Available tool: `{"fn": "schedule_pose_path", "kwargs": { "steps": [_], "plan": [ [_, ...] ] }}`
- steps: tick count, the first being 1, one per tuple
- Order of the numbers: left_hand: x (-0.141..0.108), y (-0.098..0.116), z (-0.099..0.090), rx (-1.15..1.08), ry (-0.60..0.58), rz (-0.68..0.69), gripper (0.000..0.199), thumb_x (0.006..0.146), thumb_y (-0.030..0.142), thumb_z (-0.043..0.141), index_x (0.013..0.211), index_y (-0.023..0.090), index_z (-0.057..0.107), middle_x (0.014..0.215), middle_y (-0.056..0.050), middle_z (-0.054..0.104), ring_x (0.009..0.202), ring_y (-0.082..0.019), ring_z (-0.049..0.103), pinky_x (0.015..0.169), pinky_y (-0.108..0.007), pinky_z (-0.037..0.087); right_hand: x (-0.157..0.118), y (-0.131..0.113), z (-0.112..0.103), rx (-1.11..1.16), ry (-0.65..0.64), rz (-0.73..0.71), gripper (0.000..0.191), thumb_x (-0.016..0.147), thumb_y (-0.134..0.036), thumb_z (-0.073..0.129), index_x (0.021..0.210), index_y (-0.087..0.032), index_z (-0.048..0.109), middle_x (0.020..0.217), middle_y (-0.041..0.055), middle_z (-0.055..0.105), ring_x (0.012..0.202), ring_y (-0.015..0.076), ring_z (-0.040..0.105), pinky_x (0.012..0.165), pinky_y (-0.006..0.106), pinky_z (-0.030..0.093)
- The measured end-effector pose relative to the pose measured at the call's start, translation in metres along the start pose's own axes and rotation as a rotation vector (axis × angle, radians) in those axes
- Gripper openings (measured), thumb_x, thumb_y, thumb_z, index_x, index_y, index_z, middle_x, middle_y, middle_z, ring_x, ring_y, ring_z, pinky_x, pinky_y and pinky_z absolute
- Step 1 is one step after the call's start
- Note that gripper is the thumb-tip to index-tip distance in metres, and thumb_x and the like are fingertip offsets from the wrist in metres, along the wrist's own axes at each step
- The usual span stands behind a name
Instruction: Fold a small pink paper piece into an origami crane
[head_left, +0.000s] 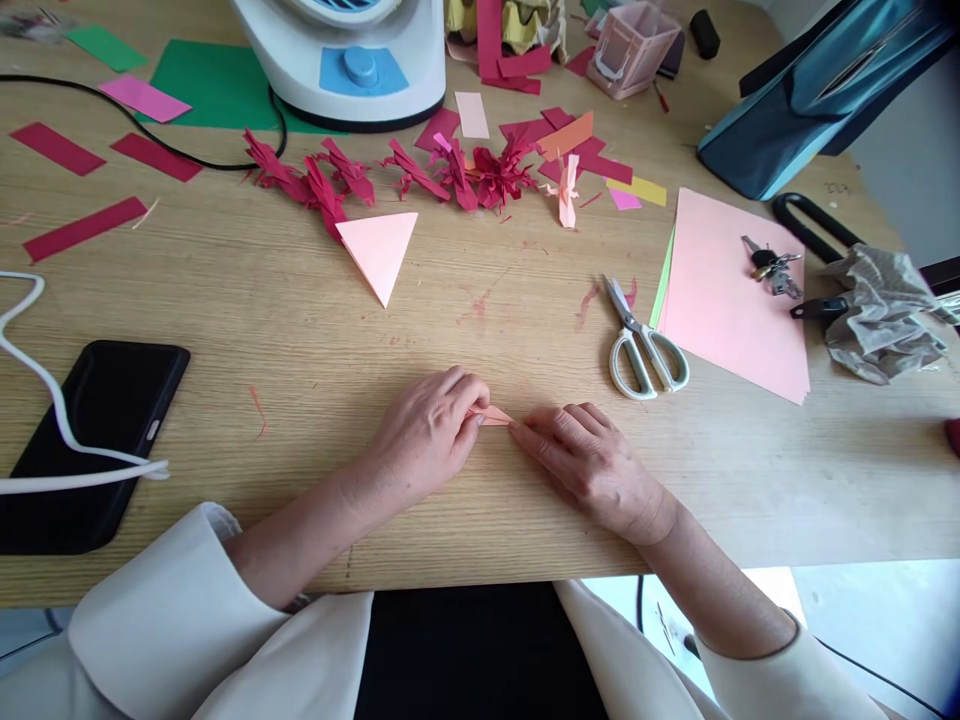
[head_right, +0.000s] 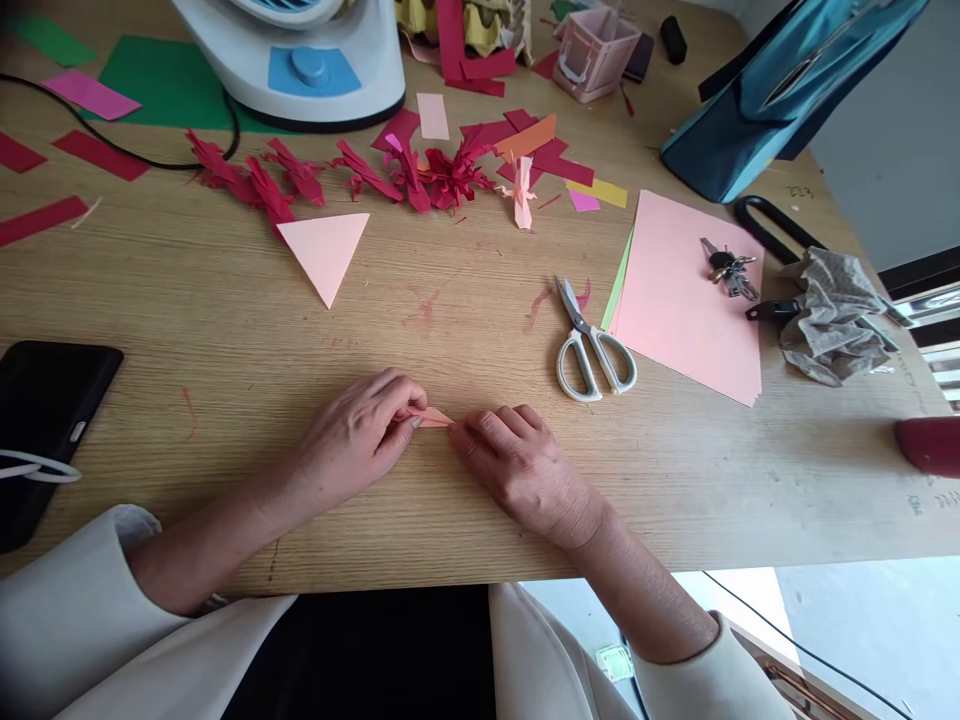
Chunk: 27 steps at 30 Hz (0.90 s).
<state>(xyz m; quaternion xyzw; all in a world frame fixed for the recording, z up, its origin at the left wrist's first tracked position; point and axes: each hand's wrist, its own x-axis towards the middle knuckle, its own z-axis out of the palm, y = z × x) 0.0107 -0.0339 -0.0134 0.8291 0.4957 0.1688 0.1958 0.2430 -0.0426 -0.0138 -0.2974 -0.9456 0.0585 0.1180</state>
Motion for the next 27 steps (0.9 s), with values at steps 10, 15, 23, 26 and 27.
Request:
{"fn": "schedule_pose_path", "kwargs": {
  "steps": [10,15,23,26,27],
  "plan": [
    [-0.005,-0.008,-0.002,-0.065,0.027,0.053,0.003,0.093,0.018,0.051,0.094,0.017,0.054,0.1,-0.006,0.054,0.088,-0.018,0.054,0.081,-0.032,0.045,0.003,0.001,0.009,0.226,0.154,0.161,0.03,0.093,-0.01,0.048,0.119,-0.017,0.06,0.104,0.011,0.062,0.091,0.0203,0.058,0.08,0.037,0.05],
    [-0.004,-0.01,-0.006,-0.012,0.051,0.166,0.004,0.091,0.019,0.056,0.087,0.019,0.053,0.09,-0.004,0.06,0.091,-0.02,0.053,0.082,-0.034,0.039,0.021,-0.011,0.002,0.461,0.215,0.309,0.02,0.094,-0.018,0.053,0.112,-0.017,0.062,0.1,0.0094,0.06,0.085,0.0168,0.058,0.071,0.03,0.05],
    [-0.004,-0.012,-0.006,-0.117,0.122,0.239,0.018,0.082,0.016,0.065,0.09,0.019,0.05,0.083,0.002,0.064,0.081,-0.016,0.061,0.081,-0.031,0.039,0.052,-0.02,-0.006,0.683,0.075,0.387,0.01,0.088,-0.023,0.06,0.081,-0.016,0.063,0.074,-0.0011,0.055,0.063,0.009,0.045,0.058,0.022,0.037],
    [-0.004,-0.013,-0.012,-0.144,0.156,0.238,0.023,0.079,0.013,0.067,0.093,0.02,0.05,0.083,0.002,0.065,0.081,-0.016,0.063,0.082,-0.031,0.041,0.062,-0.02,-0.011,0.726,0.042,0.412,0.008,0.085,-0.021,0.06,0.08,-0.016,0.063,0.069,-0.0023,0.054,0.062,0.0087,0.044,0.057,0.023,0.035],
    [-0.004,-0.014,-0.015,-0.156,0.167,0.225,0.026,0.078,0.013,0.068,0.096,0.02,0.051,0.083,0.003,0.066,0.081,-0.016,0.064,0.081,-0.03,0.042,0.065,-0.021,-0.012,0.74,0.039,0.425,0.008,0.084,-0.022,0.06,0.08,-0.015,0.063,0.069,-0.0023,0.055,0.061,0.0086,0.043,0.057,0.023,0.035]
  ]
}}
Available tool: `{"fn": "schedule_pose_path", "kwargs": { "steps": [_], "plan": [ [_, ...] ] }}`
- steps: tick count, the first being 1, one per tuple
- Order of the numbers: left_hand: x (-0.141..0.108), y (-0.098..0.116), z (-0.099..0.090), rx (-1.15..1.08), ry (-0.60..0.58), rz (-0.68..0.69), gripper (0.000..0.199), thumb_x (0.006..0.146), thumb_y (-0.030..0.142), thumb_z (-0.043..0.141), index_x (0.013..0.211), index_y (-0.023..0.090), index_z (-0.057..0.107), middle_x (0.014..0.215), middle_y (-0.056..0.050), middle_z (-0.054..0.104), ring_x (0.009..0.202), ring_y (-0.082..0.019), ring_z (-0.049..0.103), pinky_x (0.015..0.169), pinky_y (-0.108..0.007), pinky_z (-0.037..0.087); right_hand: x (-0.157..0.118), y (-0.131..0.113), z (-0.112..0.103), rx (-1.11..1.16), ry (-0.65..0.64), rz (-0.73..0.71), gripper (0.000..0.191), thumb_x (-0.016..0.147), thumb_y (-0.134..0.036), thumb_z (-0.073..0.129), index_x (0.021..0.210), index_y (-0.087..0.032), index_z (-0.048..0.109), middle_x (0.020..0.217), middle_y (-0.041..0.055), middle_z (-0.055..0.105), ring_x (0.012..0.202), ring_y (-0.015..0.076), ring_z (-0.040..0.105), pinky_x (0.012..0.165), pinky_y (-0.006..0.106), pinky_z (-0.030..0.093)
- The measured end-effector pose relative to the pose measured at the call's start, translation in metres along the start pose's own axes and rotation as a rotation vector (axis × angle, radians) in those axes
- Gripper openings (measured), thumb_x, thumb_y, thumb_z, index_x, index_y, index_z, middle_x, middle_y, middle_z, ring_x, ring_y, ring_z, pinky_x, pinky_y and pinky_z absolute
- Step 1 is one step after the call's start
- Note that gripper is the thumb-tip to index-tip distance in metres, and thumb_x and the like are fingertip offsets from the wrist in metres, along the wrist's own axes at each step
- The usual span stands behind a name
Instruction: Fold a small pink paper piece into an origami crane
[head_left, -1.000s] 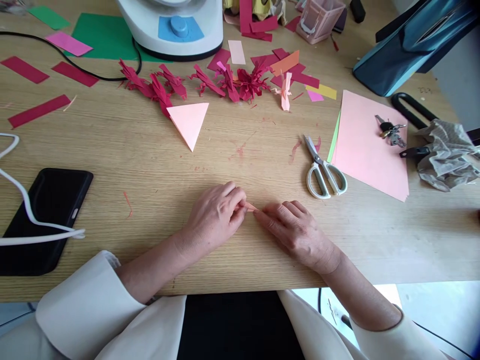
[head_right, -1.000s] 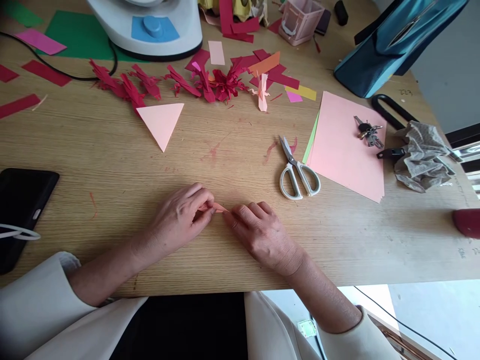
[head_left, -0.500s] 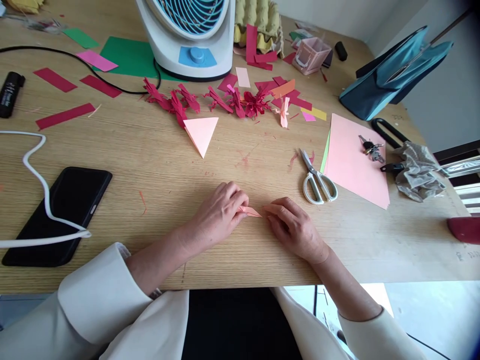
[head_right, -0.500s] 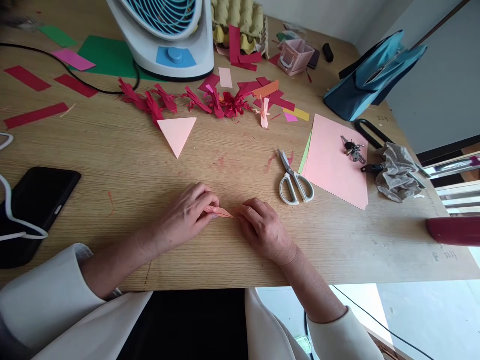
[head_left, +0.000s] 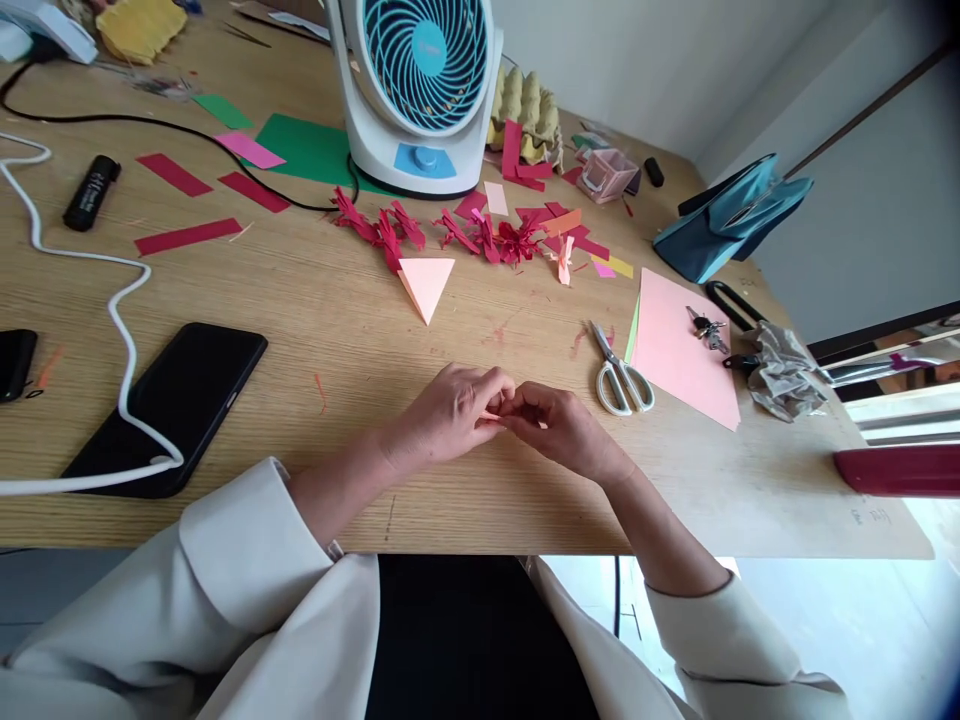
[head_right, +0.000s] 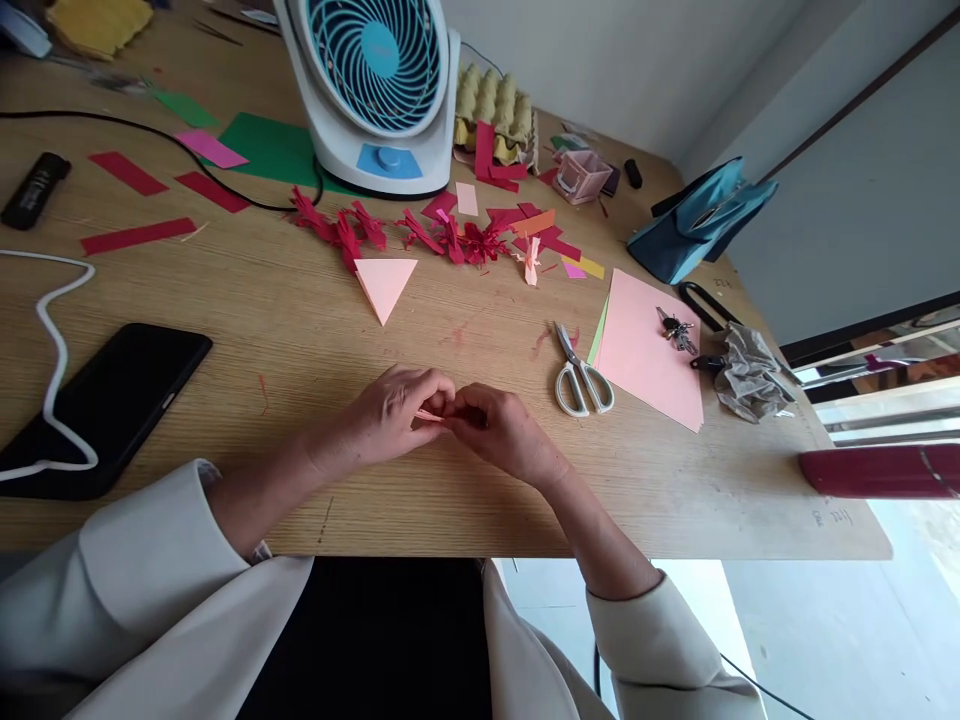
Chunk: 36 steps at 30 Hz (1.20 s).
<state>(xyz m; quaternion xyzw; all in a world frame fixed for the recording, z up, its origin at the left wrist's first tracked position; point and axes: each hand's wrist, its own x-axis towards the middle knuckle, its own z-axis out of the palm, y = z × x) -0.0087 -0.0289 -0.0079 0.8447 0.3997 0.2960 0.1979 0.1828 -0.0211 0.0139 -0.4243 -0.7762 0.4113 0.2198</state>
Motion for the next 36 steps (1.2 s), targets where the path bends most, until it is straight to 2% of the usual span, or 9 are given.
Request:
{"fn": "schedule_pose_path", "kwargs": {
  "steps": [3,6,10,13,16,21,26,31,36],
  "plan": [
    [0.001,-0.002,-0.006,-0.069,0.079,-0.089,0.041,0.076,0.016,0.071,0.111,0.021,0.051,0.085,0.003,0.068,0.08,-0.016,0.066,0.078,-0.029,0.045,0.009,-0.002,0.002,0.091,0.005,0.058,0.011,0.083,-0.026,0.062,0.078,-0.015,0.062,0.068,-0.002,0.056,0.059,0.0085,0.043,0.056,0.023,0.034],
    [0.002,-0.006,-0.008,-0.256,0.178,-0.223,0.056,0.075,0.024,0.075,0.124,0.021,0.049,0.09,0.0,0.07,0.08,-0.015,0.066,0.076,-0.028,0.049,0.015,0.005,0.01,0.391,0.042,0.162,0.02,0.082,-0.036,0.065,0.08,-0.016,0.059,0.066,-0.0019,0.058,0.058,0.009,0.047,0.055,0.023,0.037],
    [0.004,-0.011,-0.003,-0.549,0.158,-0.381,0.023,0.084,0.035,0.065,0.097,0.016,0.064,0.086,-0.004,0.072,0.073,-0.015,0.065,0.067,-0.025,0.05,0.016,0.018,0.022,0.786,0.157,0.238,0.026,0.078,-0.039,0.072,0.083,-0.017,0.06,0.072,-0.0008,0.063,0.061,0.0088,0.055,0.062,0.023,0.045],
    [0.004,-0.014,0.001,-0.672,0.105,-0.361,0.024,0.088,0.036,0.059,0.08,0.014,0.065,0.078,-0.003,0.07,0.069,-0.013,0.062,0.066,-0.023,0.047,0.013,0.023,0.027,0.876,0.173,0.242,0.024,0.078,-0.037,0.074,0.084,-0.017,0.061,0.075,-0.0003,0.064,0.064,0.0089,0.058,0.065,0.023,0.048],
    [0.004,-0.015,0.005,-0.677,0.109,-0.38,0.029,0.088,0.039,0.059,0.075,0.014,0.062,0.067,0.0,0.065,0.06,-0.01,0.055,0.057,-0.02,0.041,0.013,0.025,0.03,0.848,0.183,0.203,0.022,0.081,-0.036,0.072,0.084,-0.018,0.061,0.075,-0.0001,0.065,0.064,0.0096,0.059,0.066,0.024,0.049],
    [0.004,-0.016,0.006,-0.691,0.09,-0.419,0.025,0.088,0.036,0.058,0.073,0.015,0.056,0.063,0.002,0.06,0.054,-0.008,0.051,0.052,-0.02,0.038,0.013,0.025,0.032,0.643,0.256,0.07,0.016,0.088,-0.033,0.064,0.085,-0.02,0.055,0.071,-0.0013,0.059,0.062,0.0112,0.055,0.061,0.025,0.046],
    [0.004,-0.015,0.0,-0.821,0.041,-0.407,0.026,0.09,0.034,0.056,0.072,0.015,0.056,0.057,0.003,0.054,0.05,-0.007,0.046,0.051,-0.02,0.036,0.002,0.023,0.026,-0.064,0.502,-0.248,0.007,0.089,-0.016,0.056,0.093,-0.022,0.055,0.09,0.0036,0.056,0.077,0.0149,0.054,0.07,0.03,0.048],
    [0.004,-0.019,0.001,-0.765,0.045,-0.484,0.027,0.082,0.04,0.067,0.08,0.013,0.066,0.06,0.002,0.058,0.051,-0.007,0.047,0.047,-0.019,0.033,-0.005,0.021,0.024,-0.656,0.426,-0.539,0.018,0.089,-0.01,0.057,0.103,-0.021,0.058,0.098,0.0091,0.058,0.087,0.0195,0.054,0.076,0.032,0.047],
    [0.002,-0.019,0.002,-0.575,0.073,-0.413,0.012,0.077,0.027,0.072,0.079,0.015,0.068,0.069,0.001,0.068,0.063,-0.01,0.06,0.057,-0.019,0.042,-0.005,0.021,0.023,-0.866,0.325,-0.61,0.009,0.09,-0.011,0.058,0.095,-0.019,0.06,0.092,0.0078,0.063,0.077,0.0185,0.051,0.07,0.033,0.042]
  ]
}}
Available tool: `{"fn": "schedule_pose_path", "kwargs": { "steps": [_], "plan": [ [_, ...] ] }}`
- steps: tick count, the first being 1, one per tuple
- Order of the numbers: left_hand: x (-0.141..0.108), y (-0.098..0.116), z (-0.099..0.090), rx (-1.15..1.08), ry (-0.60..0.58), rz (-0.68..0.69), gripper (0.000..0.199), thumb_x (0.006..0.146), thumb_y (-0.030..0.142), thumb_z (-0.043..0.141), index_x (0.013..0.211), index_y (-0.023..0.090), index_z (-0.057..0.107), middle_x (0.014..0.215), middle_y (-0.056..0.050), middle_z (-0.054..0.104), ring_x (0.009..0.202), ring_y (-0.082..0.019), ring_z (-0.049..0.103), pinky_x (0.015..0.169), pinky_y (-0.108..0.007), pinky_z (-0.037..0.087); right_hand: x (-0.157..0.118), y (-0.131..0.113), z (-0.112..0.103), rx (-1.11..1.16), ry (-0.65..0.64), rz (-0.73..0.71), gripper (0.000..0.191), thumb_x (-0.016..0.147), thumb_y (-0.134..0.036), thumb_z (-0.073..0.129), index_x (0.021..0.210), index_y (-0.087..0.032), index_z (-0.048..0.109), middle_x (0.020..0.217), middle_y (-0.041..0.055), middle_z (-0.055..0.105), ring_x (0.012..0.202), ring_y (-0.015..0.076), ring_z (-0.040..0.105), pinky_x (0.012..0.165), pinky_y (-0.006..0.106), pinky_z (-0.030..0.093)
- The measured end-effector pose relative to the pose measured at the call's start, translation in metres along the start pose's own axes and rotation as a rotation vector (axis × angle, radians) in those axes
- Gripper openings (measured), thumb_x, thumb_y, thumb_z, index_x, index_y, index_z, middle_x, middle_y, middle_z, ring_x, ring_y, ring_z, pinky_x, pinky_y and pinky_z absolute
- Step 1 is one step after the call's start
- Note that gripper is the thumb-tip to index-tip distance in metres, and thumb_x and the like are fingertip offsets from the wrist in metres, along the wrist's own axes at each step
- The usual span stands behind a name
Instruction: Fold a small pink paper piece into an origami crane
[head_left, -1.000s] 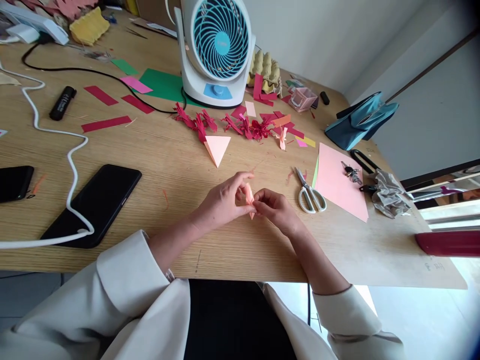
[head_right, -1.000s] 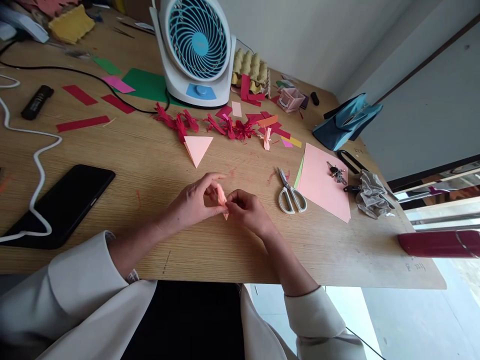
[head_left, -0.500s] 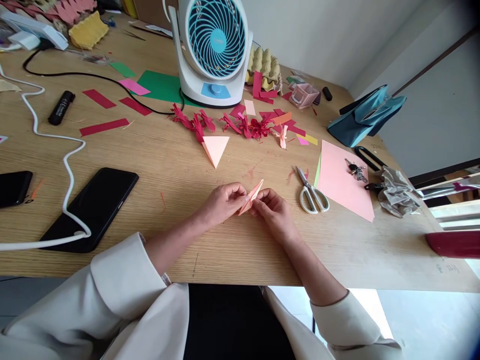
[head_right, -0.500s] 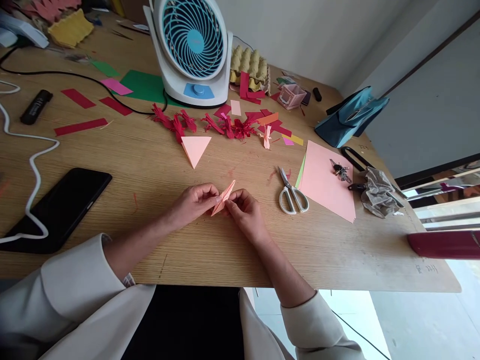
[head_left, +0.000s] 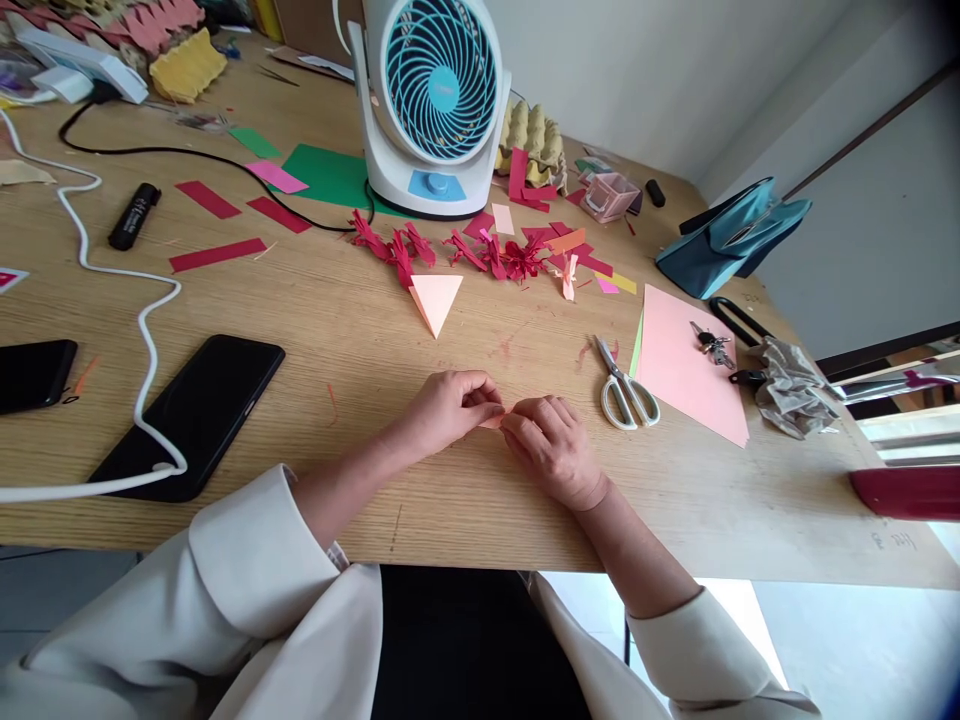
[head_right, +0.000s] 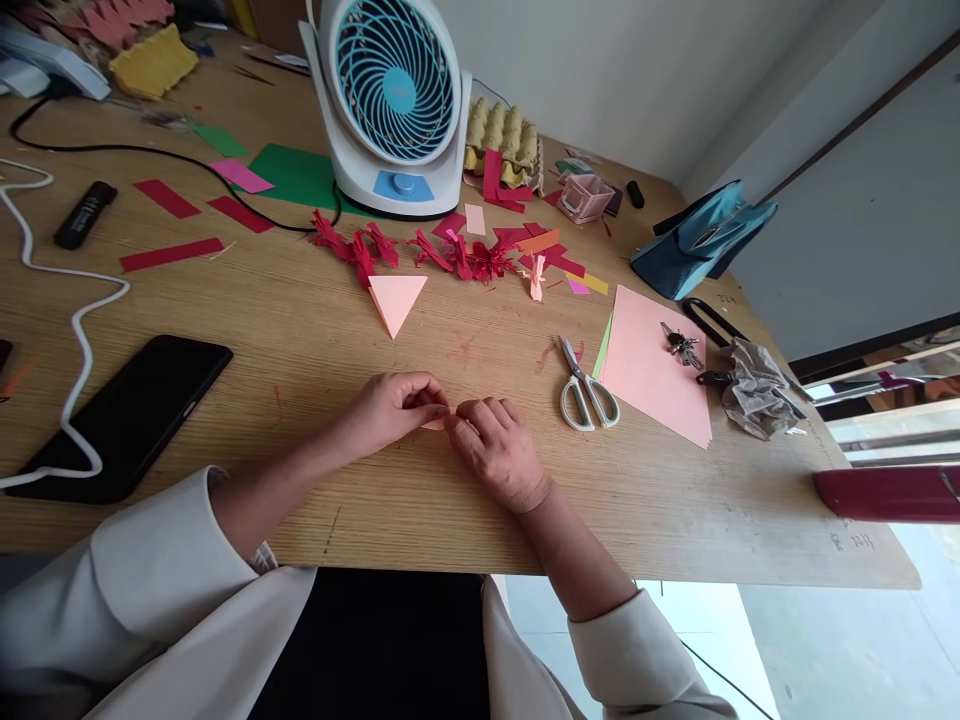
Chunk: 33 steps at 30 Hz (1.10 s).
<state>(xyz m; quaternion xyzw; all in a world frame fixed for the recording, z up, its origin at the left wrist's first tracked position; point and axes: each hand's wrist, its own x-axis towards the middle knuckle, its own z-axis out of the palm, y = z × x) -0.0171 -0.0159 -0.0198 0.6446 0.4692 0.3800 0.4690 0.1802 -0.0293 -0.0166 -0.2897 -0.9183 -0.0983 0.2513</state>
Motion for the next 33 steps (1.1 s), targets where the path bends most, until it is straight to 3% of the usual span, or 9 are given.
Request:
{"fn": "schedule_pose_path", "kwargs": {
  "steps": [3,9,15,25,29,33],
  "plan": [
    [-0.003,0.003,0.0,0.146,-0.019,0.074,0.006,0.08,0.021,0.068,0.078,0.016,0.07,0.07,0.002,0.07,0.062,-0.01,0.059,0.058,-0.02,0.041,-0.002,-0.001,-0.003,-0.037,-0.063,-0.049,0.009,0.092,-0.012,0.055,0.096,-0.018,0.061,0.089,0.0073,0.064,0.076,0.0185,0.052,0.069,0.033,0.04],
    [-0.006,0.002,0.006,0.377,-0.085,0.271,0.013,0.084,0.009,0.059,0.077,0.016,0.067,0.073,0.001,0.067,0.068,-0.011,0.058,0.065,-0.022,0.04,-0.012,-0.008,-0.003,0.011,-0.165,-0.01,0.011,0.095,-0.013,0.051,0.096,-0.017,0.062,0.086,0.0067,0.063,0.075,0.0187,0.052,0.068,0.034,0.041],
    [-0.005,-0.006,0.009,0.468,-0.104,0.307,0.016,0.087,0.007,0.055,0.077,0.016,0.064,0.078,-0.001,0.064,0.073,-0.013,0.058,0.068,-0.024,0.04,-0.013,-0.009,0.001,0.199,-0.112,0.162,0.011,0.095,-0.018,0.054,0.101,-0.019,0.062,0.098,0.0087,0.063,0.085,0.0191,0.057,0.077,0.033,0.048],
    [-0.009,-0.007,0.004,0.54,-0.079,0.367,0.017,0.091,0.01,0.05,0.082,0.016,0.063,0.083,-0.002,0.06,0.077,-0.013,0.056,0.07,-0.026,0.042,-0.009,-0.004,0.0,0.133,-0.188,0.072,0.014,0.096,-0.014,0.048,0.092,-0.017,0.061,0.091,0.0087,0.065,0.083,0.0199,0.056,0.077,0.034,0.046],
    [-0.019,-0.003,-0.006,0.589,-0.163,0.458,0.009,0.093,0.019,0.055,0.091,0.016,0.063,0.092,-0.004,0.061,0.087,-0.016,0.058,0.079,-0.028,0.046,-0.009,-0.003,0.002,0.149,-0.168,0.091,0.015,0.096,-0.012,0.046,0.09,-0.017,0.06,0.089,0.0084,0.065,0.081,0.0191,0.055,0.075,0.032,0.045],
    [-0.024,-0.001,-0.01,0.719,-0.214,0.545,0.01,0.094,0.016,0.053,0.1,0.015,0.06,0.099,-0.006,0.061,0.094,-0.017,0.058,0.084,-0.029,0.047,-0.009,-0.001,0.003,0.237,-0.143,0.162,0.014,0.096,-0.013,0.046,0.091,-0.017,0.059,0.087,0.0076,0.065,0.08,0.0184,0.056,0.074,0.032,0.045]
  ]
}}
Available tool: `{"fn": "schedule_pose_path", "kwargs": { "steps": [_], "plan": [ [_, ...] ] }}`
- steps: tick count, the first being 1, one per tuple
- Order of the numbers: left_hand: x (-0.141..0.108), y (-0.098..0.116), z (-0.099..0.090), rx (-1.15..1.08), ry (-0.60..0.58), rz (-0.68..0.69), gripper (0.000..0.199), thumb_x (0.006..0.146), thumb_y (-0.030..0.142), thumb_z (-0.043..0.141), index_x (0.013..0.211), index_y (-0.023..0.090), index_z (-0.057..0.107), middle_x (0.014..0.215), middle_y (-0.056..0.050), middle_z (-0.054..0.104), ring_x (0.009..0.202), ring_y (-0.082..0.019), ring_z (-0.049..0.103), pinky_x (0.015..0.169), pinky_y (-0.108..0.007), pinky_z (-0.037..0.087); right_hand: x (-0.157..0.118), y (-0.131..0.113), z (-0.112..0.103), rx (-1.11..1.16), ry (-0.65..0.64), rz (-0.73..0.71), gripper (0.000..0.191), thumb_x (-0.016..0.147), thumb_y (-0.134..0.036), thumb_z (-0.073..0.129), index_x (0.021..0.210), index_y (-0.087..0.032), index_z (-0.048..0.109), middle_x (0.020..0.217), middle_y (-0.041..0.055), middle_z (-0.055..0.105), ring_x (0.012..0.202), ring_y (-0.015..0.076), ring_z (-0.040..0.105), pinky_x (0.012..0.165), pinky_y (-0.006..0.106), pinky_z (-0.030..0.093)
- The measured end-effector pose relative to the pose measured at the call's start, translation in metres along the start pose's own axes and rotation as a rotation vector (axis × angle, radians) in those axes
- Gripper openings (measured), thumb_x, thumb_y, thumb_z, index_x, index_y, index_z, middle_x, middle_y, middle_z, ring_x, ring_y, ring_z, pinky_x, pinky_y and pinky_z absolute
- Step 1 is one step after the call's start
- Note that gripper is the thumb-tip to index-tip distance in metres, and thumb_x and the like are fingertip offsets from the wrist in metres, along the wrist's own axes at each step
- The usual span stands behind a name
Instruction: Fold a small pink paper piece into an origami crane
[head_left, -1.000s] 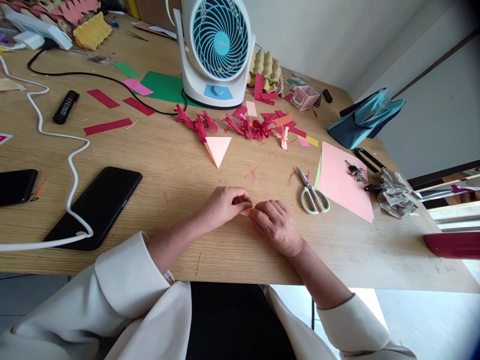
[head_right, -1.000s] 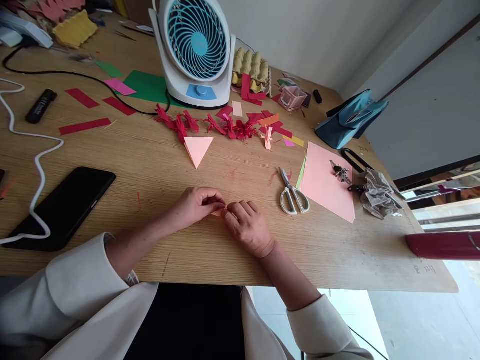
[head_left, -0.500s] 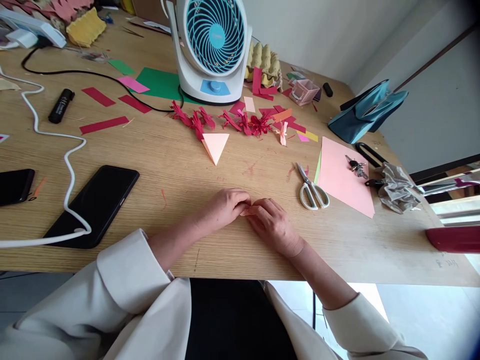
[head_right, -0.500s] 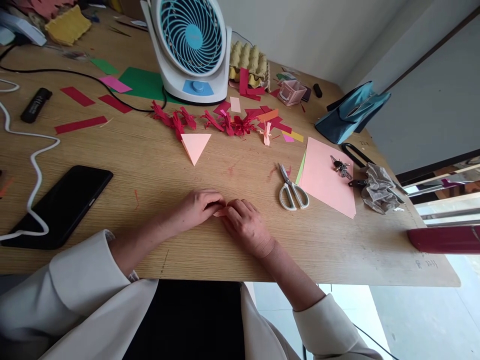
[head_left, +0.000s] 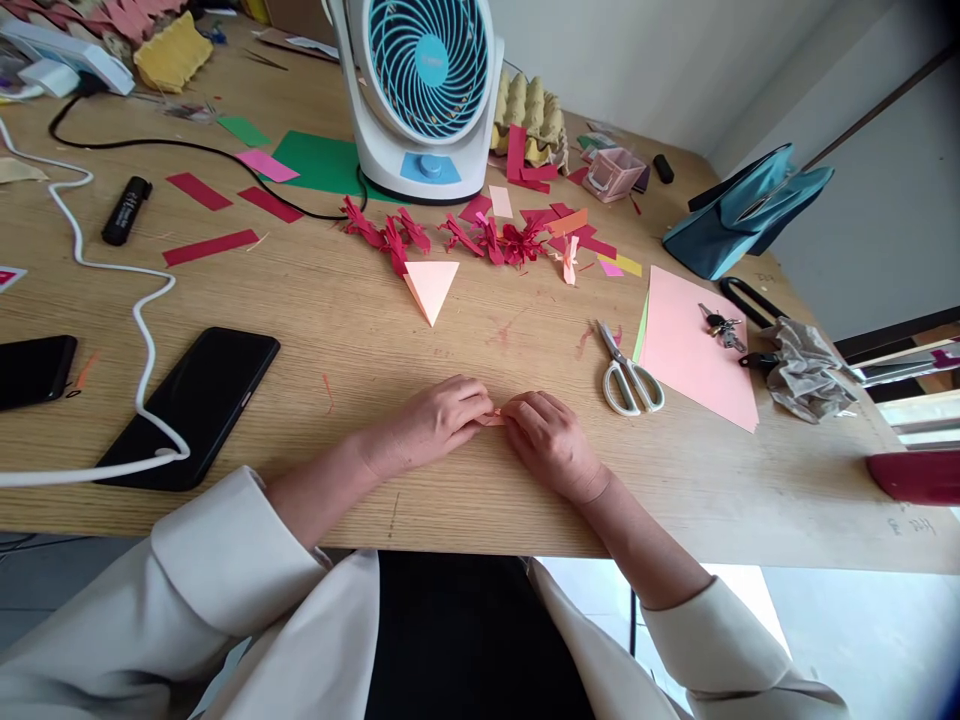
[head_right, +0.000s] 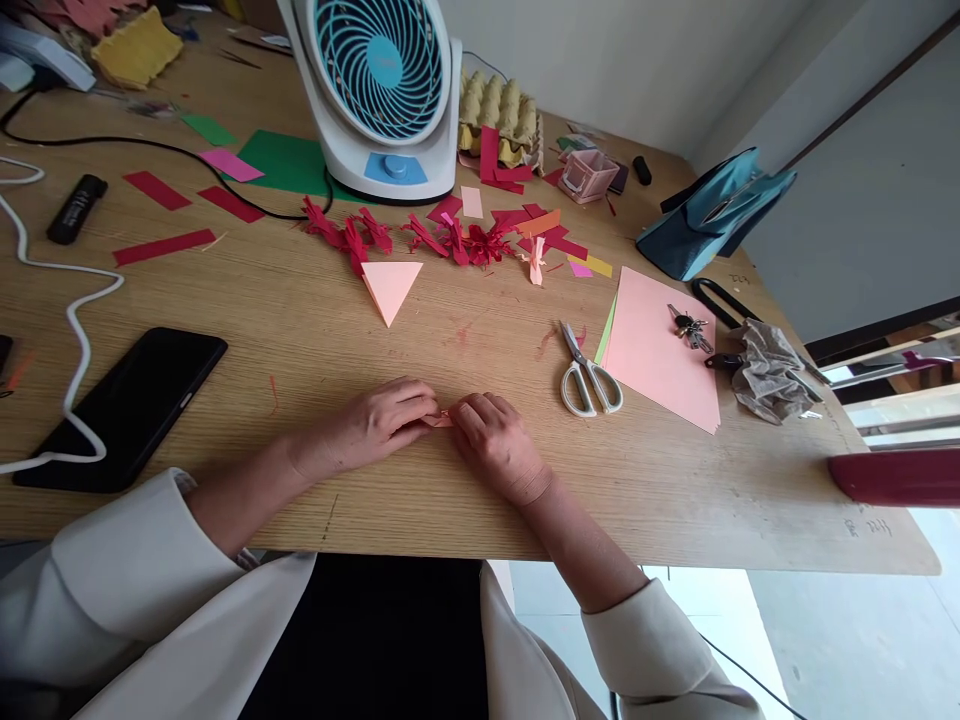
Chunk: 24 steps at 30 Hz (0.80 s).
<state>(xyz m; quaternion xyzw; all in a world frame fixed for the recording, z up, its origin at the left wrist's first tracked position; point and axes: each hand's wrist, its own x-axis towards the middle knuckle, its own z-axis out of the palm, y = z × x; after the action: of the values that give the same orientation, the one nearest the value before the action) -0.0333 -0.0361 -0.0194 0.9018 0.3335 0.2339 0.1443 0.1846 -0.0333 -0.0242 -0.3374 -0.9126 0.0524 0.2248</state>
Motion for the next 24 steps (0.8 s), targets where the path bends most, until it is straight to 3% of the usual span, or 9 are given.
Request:
{"fn": "schedule_pose_path", "kwargs": {
  "steps": [7,11,14,24],
  "plan": [
    [0.001,0.002,0.002,0.252,-0.001,0.07,0.02,0.098,0.014,0.04,0.088,0.015,0.058,0.091,-0.006,0.06,0.086,-0.017,0.056,0.082,-0.03,0.047,-0.001,-0.001,-0.001,0.071,0.021,0.027,0.008,0.095,-0.02,0.052,0.094,-0.018,0.059,0.089,0.0072,0.065,0.081,0.0183,0.057,0.076,0.032,0.046],
    [0.0,0.003,0.005,0.232,0.035,0.025,0.016,0.096,0.011,0.044,0.087,0.015,0.056,0.091,-0.006,0.06,0.086,-0.017,0.057,0.081,-0.029,0.048,0.002,-0.008,-0.001,-0.082,0.014,0.021,0.013,0.095,-0.029,0.055,0.094,-0.018,0.062,0.091,0.0074,0.064,0.081,0.0188,0.056,0.074,0.031,0.043],
    [0.0,0.003,0.007,0.242,0.042,0.012,0.016,0.095,0.011,0.045,0.084,0.015,0.055,0.09,-0.006,0.059,0.085,-0.017,0.056,0.079,-0.029,0.049,0.005,-0.012,0.001,-0.166,0.024,0.022,0.015,0.096,-0.026,0.053,0.087,-0.018,0.062,0.09,0.0066,0.064,0.076,0.0171,0.054,0.071,0.03,0.04],
    [-0.008,0.0,0.01,0.079,0.115,-0.08,0.015,0.095,0.013,0.048,0.087,0.015,0.06,0.092,-0.005,0.057,0.088,-0.016,0.055,0.08,-0.028,0.048,0.006,-0.015,0.004,-0.199,0.016,0.041,0.019,0.097,-0.024,0.051,0.082,-0.018,0.062,0.083,0.0062,0.062,0.074,0.0177,0.051,0.071,0.031,0.038]
  ]
}}
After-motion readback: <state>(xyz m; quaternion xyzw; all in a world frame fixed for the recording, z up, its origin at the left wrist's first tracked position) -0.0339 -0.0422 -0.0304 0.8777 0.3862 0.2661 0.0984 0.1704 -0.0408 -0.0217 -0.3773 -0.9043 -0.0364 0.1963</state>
